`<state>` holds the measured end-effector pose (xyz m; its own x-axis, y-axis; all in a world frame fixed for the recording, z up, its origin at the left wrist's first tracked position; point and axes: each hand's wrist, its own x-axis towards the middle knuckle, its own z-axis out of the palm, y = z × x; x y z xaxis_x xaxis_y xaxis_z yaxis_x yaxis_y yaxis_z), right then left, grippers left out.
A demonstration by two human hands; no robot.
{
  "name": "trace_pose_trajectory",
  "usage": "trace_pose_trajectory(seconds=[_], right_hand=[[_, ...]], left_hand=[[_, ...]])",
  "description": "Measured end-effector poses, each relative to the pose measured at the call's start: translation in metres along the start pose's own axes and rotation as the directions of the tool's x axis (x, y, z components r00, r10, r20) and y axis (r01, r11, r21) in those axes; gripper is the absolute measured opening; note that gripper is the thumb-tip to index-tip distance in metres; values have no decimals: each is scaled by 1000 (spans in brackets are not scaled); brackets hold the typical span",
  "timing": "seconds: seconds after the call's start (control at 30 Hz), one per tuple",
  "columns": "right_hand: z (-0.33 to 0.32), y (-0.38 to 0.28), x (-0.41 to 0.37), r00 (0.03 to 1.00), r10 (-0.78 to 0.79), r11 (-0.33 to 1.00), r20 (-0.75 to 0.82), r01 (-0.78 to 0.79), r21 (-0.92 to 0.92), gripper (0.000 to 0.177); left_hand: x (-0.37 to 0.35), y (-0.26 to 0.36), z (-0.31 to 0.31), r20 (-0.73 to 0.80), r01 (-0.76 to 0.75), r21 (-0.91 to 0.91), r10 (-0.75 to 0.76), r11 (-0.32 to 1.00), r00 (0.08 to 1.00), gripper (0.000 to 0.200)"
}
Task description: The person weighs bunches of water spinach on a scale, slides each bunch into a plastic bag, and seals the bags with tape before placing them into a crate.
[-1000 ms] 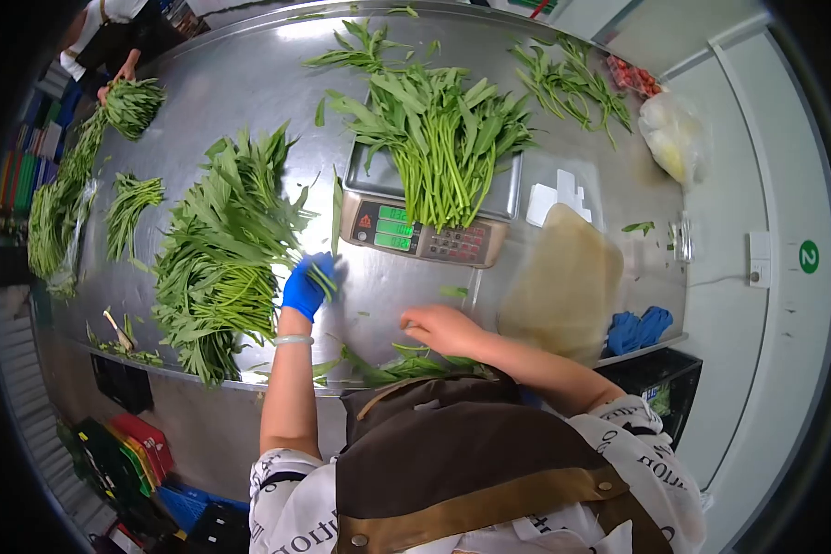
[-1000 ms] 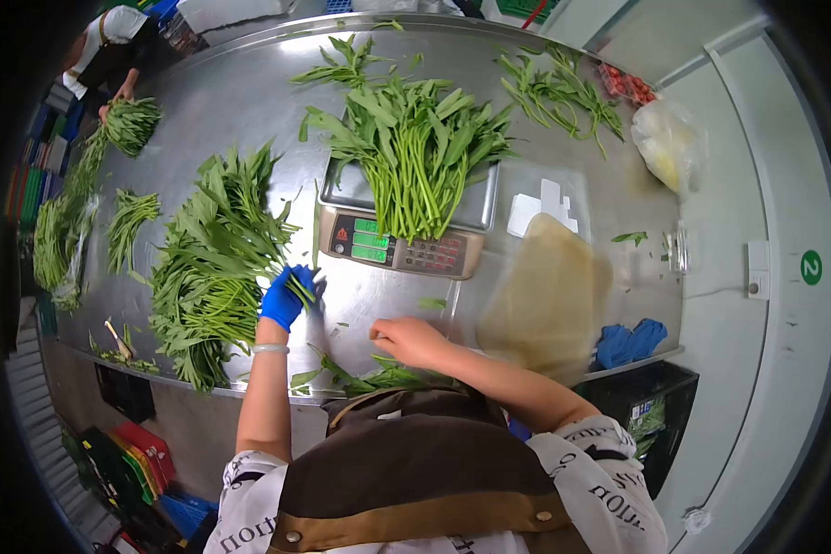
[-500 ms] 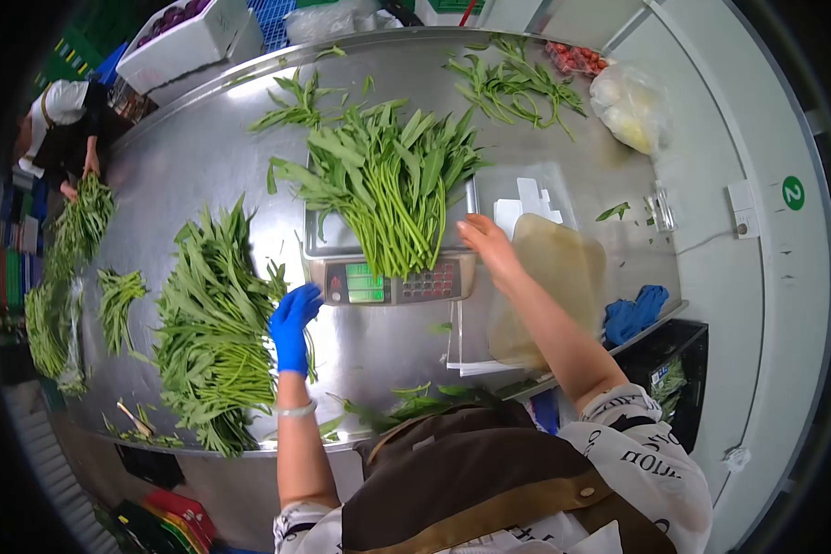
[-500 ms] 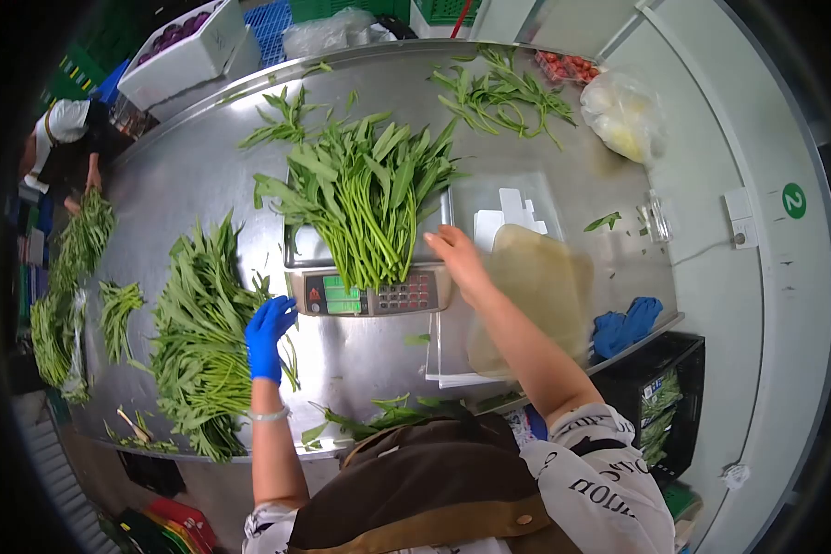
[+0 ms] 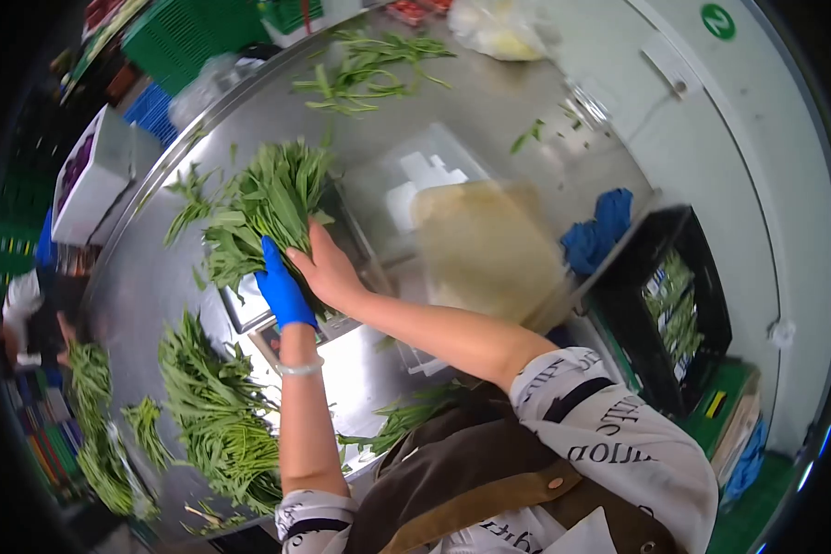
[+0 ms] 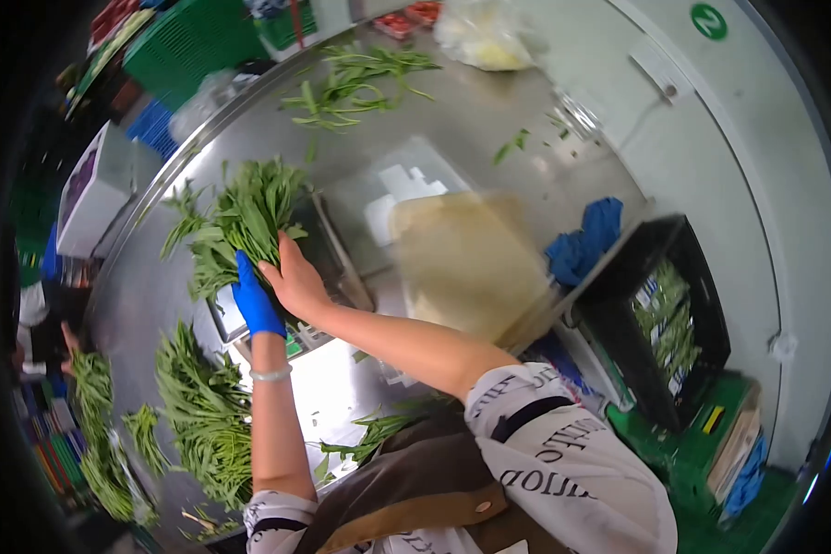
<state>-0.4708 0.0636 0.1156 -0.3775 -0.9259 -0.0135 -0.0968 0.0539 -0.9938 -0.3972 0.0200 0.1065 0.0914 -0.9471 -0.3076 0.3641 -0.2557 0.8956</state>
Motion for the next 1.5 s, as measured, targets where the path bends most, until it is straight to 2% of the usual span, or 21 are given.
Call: trace_pose_trajectory(seconds=[0.07, 0.13, 0.17, 0.2, 0.27, 0.33, 0.43, 0.47, 0.53, 0.6, 0.7, 0.8, 0.93, 1.03, 1.13, 1.23, 1.3, 1.33, 1.4, 1.47, 1.5], right_hand=[[-51, -8, -23, 983, -157, 988, -101, 157, -10, 62], [-107, -3, -50, 947, -266, 963, -180, 253, -92, 59], [-137, -4, -66, 972, -158, 982, -173, 173, 75, 55], [-163, 16, -82, 972, -133, 989, -194, 144, 45, 49], [-209, 40, -110, 967, -35, 998, -252, 49, 49, 44], [-250, 109, -128, 959, 122, 977, -255, -162, -139, 43], [-281, 209, -141, 916, 331, 937, -226, -347, -31, 46], [-281, 241, -152, 897, 366, 926, -249, -378, -2, 48], [-298, 249, -154, 882, 429, 901, -193, -432, 28, 52], [-319, 220, -157, 871, 491, 871, -38, -489, 36, 56], [-368, 189, -163, 873, 471, 876, -131, -479, -45, 51], [-423, 200, -164, 929, 206, 906, -307, -300, -298, 29], [-447, 216, -156, 888, 421, 839, -185, -459, -291, 22], [-452, 201, -152, 904, 416, 870, -98, -427, -248, 22], [-450, 191, -153, 987, 163, 861, 13, -135, -490, 16], [-451, 189, -143, 976, -101, 600, 192, 214, -771, 9], [-446, 159, -122, 889, -160, 397, 428, 455, -797, 6], [-441, 137, -112, 824, -168, 285, 541, 565, -774, 5], [-400, 86, -96, 581, -407, 223, 705, 812, -540, 7], [-353, 53, -105, 491, -392, 242, 778, 871, -427, 6], [-330, 49, -113, 531, -338, 284, 777, 844, -454, 10]], left_hand=[[-51, -6, 39, 40, -144, -39, 146, 989, 989, 39], [-98, -28, 63, 99, -181, 306, 158, 935, 982, 36], [-125, -32, 79, 138, -62, 413, 4, 909, 990, 36], [-151, -36, 96, 159, 47, 520, -151, 853, 976, 36], [-178, -99, 115, 251, -7, 260, -60, 966, 966, 38], [-184, -152, 120, 276, 214, 394, -337, 894, 900, 43], [-174, -237, 102, 220, 407, 537, -588, 739, 779, 61], [-176, -255, 97, 272, 282, 478, -446, 832, 853, 60], [-180, -251, 98, 219, 333, 526, -503, 782, 836, 54], [-177, -232, 90, 258, 500, 434, -636, 749, 728, 43], [-179, -208, 65, 145, 401, 414, -494, 817, 857, 36], [-175, -219, 16, -77, 247, 483, -240, 840, 968, 33], [-164, -239, -3, -32, 152, 546, -161, 824, 986, 27], [-157, -241, 4, -37, 159, 624, -174, 765, 984, 20], [-150, -237, 6, 5, 255, 632, -333, 732, 943, 15], [-144, -227, 20, 87, 343, 652, -516, 676, 852, 22], [-134, -235, 18, 351, -153, 812, -260, 564, 899, 26], [-128, -237, 18, 497, -392, 809, -154, 438, 854, 28], [-156, -183, 63, 599, -589, 796, -41, 136, 800, 28], [-176, -152, 89, 619, -626, 769, -96, -127, 780, 28], [-180, -147, 93, 605, -620, 751, -138, -228, 784, 27]])
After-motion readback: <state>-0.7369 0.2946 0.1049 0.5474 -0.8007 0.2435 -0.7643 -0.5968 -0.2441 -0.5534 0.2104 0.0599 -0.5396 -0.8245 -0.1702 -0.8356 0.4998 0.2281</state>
